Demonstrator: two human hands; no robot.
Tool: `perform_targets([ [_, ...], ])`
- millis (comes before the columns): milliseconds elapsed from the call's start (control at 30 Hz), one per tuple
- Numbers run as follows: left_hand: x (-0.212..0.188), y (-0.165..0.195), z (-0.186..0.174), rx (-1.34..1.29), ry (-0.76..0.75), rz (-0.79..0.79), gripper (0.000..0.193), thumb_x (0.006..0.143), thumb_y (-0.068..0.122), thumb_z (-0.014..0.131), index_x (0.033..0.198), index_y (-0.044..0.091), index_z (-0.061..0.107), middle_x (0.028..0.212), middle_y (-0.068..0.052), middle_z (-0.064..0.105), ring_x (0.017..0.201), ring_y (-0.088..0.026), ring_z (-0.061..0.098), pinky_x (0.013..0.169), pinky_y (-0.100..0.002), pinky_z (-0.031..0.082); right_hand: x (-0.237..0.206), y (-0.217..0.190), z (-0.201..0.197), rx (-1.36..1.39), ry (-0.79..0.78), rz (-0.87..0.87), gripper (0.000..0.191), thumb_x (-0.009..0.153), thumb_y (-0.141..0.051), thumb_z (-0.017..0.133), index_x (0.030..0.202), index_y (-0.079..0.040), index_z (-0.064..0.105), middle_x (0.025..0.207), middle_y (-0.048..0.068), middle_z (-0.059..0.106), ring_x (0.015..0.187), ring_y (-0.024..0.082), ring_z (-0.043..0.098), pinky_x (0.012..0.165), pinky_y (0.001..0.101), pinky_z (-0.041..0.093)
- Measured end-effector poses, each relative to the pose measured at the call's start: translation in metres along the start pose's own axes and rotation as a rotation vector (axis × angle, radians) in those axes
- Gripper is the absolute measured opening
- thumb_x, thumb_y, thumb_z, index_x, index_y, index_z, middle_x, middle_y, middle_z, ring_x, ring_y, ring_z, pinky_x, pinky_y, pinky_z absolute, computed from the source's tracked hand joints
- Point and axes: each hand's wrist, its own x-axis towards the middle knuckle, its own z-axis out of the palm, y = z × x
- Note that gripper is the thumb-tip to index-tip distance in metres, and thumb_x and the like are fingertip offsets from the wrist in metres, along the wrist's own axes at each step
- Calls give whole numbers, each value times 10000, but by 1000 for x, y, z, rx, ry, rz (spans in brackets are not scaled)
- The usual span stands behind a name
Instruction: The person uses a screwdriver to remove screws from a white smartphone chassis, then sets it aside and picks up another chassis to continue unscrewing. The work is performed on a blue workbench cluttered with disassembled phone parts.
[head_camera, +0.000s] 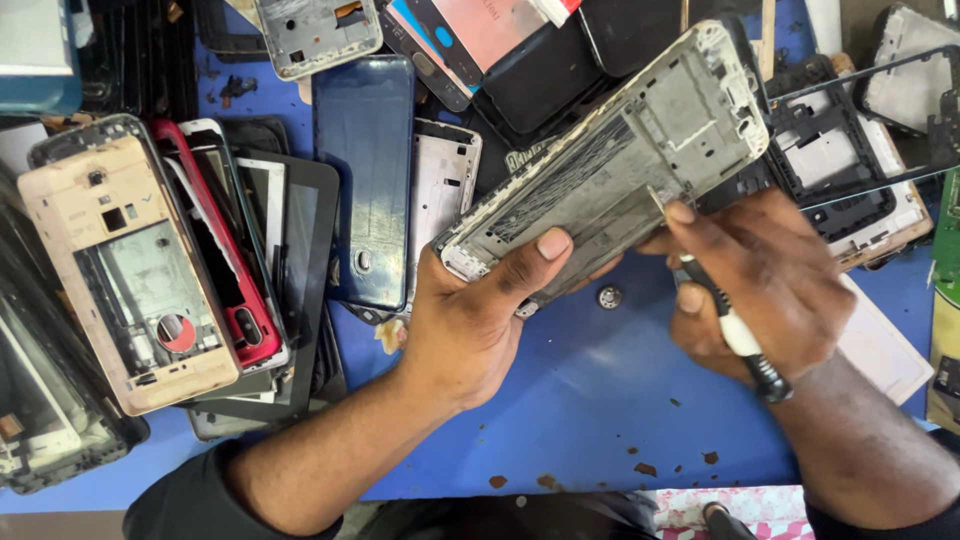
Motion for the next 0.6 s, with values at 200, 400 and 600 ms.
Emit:
perform_targets([
  [200,0,-1,-1,19,15,-6,399,999,50,715,1363,-76,608,1302,-210,693,1178,-300,695,1081,-466,585,-4,9,5,24,34,18,285,1080,-192,554,1239,23,652,789,110,740,707,192,731,585,304,524],
  [400,1,-4,0,48,43,17,395,1007,34,722,1371,-79,617,1313,-204,693,1194,-298,683,1094,-473,564,-12,12,-1,63,-68,-99,296,998,-148,606,1168,85,672,682,115,742,533,140,638,505,347,475],
  [600,4,-4,3,40,43,45,414,985,49,738,1361,-53,598,1291,-197,691,1169,-307,696,1068,-503,587,-14,11,-5,63,-86,19,325,1040,-126,606,1299,70,629,690,45,693,651,153,693,609,338,522],
])
